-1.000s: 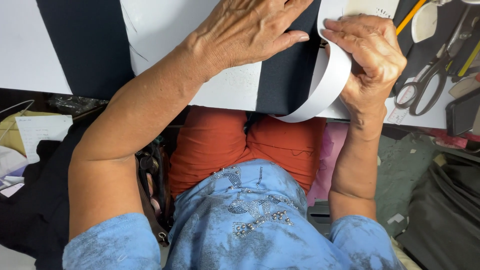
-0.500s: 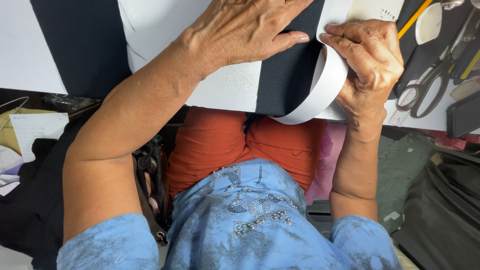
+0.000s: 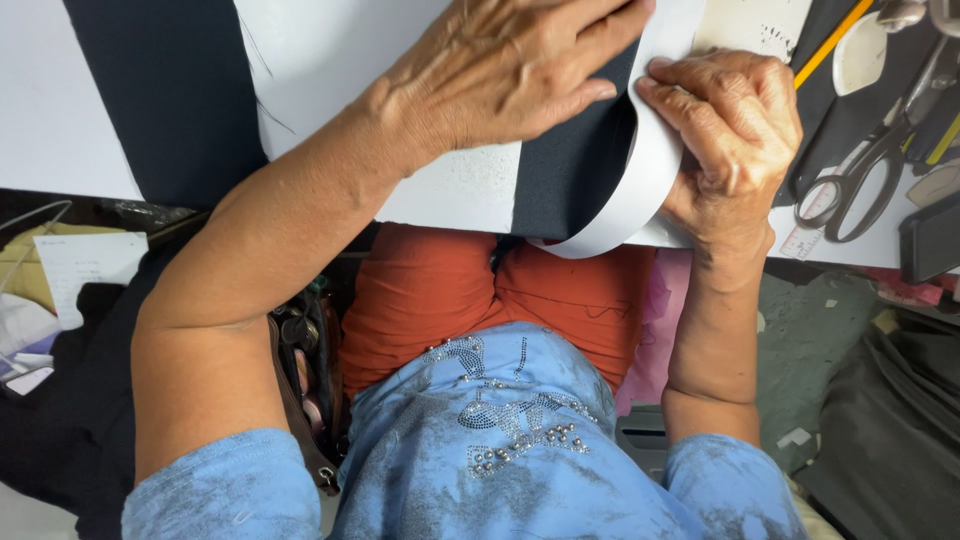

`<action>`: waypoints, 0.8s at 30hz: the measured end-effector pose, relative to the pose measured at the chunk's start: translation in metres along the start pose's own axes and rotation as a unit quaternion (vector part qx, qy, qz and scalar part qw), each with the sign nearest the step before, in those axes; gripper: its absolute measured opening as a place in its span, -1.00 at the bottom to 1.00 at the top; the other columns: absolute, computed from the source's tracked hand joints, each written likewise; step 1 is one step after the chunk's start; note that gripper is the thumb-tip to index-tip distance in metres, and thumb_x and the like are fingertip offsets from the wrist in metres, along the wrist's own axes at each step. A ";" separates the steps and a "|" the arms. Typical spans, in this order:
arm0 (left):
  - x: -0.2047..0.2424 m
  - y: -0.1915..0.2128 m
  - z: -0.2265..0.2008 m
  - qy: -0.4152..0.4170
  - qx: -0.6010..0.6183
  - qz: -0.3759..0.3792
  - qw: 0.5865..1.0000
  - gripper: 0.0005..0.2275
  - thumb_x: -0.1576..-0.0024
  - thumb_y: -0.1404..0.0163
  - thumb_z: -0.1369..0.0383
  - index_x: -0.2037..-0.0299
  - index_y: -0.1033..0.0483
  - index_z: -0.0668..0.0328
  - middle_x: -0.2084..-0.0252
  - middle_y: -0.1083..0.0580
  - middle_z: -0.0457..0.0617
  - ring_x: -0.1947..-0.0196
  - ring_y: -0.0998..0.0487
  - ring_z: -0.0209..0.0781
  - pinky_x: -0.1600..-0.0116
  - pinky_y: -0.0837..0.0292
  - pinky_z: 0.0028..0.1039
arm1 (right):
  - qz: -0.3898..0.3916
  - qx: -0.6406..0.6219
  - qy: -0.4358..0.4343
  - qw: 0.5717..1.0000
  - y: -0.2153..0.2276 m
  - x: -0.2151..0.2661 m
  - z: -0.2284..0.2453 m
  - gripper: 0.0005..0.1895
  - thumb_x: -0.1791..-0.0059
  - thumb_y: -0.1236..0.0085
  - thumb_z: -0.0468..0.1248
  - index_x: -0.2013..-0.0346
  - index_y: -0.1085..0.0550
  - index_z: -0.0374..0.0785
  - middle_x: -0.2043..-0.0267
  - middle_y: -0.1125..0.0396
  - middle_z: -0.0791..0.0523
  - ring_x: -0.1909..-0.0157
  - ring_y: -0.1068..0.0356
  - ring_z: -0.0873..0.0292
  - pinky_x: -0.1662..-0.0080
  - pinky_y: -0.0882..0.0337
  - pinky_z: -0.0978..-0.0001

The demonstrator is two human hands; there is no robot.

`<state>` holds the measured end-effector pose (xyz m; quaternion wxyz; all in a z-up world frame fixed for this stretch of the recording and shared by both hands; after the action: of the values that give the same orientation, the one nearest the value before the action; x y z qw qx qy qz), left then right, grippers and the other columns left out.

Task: A person prepares fabric strips by measuring and marking them with a ruler and chalk, cutting them with scissors, and applying white adhesive tape.

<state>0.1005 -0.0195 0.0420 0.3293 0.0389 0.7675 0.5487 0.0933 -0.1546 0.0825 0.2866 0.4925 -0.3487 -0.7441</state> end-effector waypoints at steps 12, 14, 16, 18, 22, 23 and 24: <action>0.002 0.008 -0.035 -0.153 0.063 -0.068 0.984 -0.77 -0.43 -0.24 0.29 0.04 -0.70 0.39 -0.09 -0.59 0.17 -0.14 -0.55 0.17 -0.46 -0.27 0.09 | -0.020 0.062 0.054 0.996 0.004 -0.003 0.014 -0.56 -0.29 -0.09 -0.12 0.11 -0.71 -0.47 0.06 -0.63 -0.06 0.12 -0.53 -0.09 -0.01 -0.38 -0.01; 0.001 0.011 -0.037 -0.151 0.046 -0.081 0.984 -0.78 -0.47 -0.09 0.33 0.14 -0.70 0.31 -0.05 -0.60 0.13 -0.10 -0.57 0.14 -0.44 -0.29 0.06 | -0.036 0.043 0.073 0.996 0.008 -0.003 0.019 -0.63 -0.26 -0.20 -0.15 0.18 -0.69 -0.43 0.15 -0.64 -0.05 0.18 -0.53 -0.05 -0.05 -0.47 -0.03; 0.002 0.006 -0.035 -0.144 0.048 -0.071 0.986 -0.81 -0.45 -0.16 0.32 0.09 -0.69 0.32 -0.08 -0.59 0.15 -0.10 -0.56 0.14 -0.45 -0.28 0.06 | -0.037 0.041 0.073 0.996 0.007 -0.003 0.018 -0.63 -0.27 -0.20 -0.15 0.18 -0.69 -0.44 0.14 -0.64 -0.06 0.19 -0.53 -0.05 -0.02 -0.47 -0.01; 0.001 0.004 -0.035 -0.140 0.052 -0.064 0.987 -0.81 -0.43 -0.22 0.30 0.05 -0.69 0.32 -0.11 -0.58 0.17 -0.11 -0.56 0.13 -0.45 -0.26 0.06 | -0.036 0.044 0.071 0.996 0.006 -0.001 0.017 -0.62 -0.27 -0.20 -0.15 0.17 -0.69 -0.45 0.13 -0.64 -0.06 0.19 -0.52 -0.04 0.01 -0.48 0.00; 0.002 0.001 -0.033 -0.129 0.023 -0.052 0.990 -0.77 -0.44 -0.24 0.26 -0.04 -0.69 0.33 -0.17 -0.57 0.21 -0.17 -0.56 0.15 -0.48 -0.21 0.08 | -0.034 0.052 0.042 0.997 0.004 0.002 0.010 -0.70 -0.27 -0.29 -0.21 0.12 -0.70 -0.46 0.06 -0.65 -0.07 0.16 -0.53 -0.12 0.03 -0.44 0.04; 0.002 -0.002 -0.032 -0.124 0.024 -0.041 0.991 -0.74 -0.45 -0.25 0.28 -0.13 -0.69 0.38 -0.22 -0.57 0.27 -0.23 -0.55 0.22 -0.50 -0.15 0.14 | -0.031 0.066 0.031 0.997 0.003 0.003 0.007 -0.69 -0.29 -0.28 -0.20 0.10 -0.71 -0.45 0.03 -0.65 -0.05 0.15 -0.51 -0.15 0.01 -0.42 0.08; 0.002 -0.002 -0.032 -0.124 0.025 -0.042 0.991 -0.74 -0.45 -0.25 0.28 -0.13 -0.69 0.38 -0.22 -0.57 0.27 -0.23 -0.55 0.22 -0.50 -0.15 0.14 | -0.031 0.066 0.031 0.997 0.003 0.004 0.007 -0.69 -0.29 -0.28 -0.20 0.10 -0.71 -0.45 0.03 -0.65 -0.05 0.15 -0.51 -0.15 0.01 -0.42 0.08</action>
<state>0.0819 -0.0453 0.0452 0.4431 0.0827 0.7352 0.5062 0.0858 -0.1578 0.0848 0.2414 0.5437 -0.3725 -0.7123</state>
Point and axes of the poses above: each hand's wrist, its own x-axis away from the middle knuckle, its own y-axis out of the back of the hand, z = x × y, the point moved 10 cm from there along -x, towards the middle knuckle
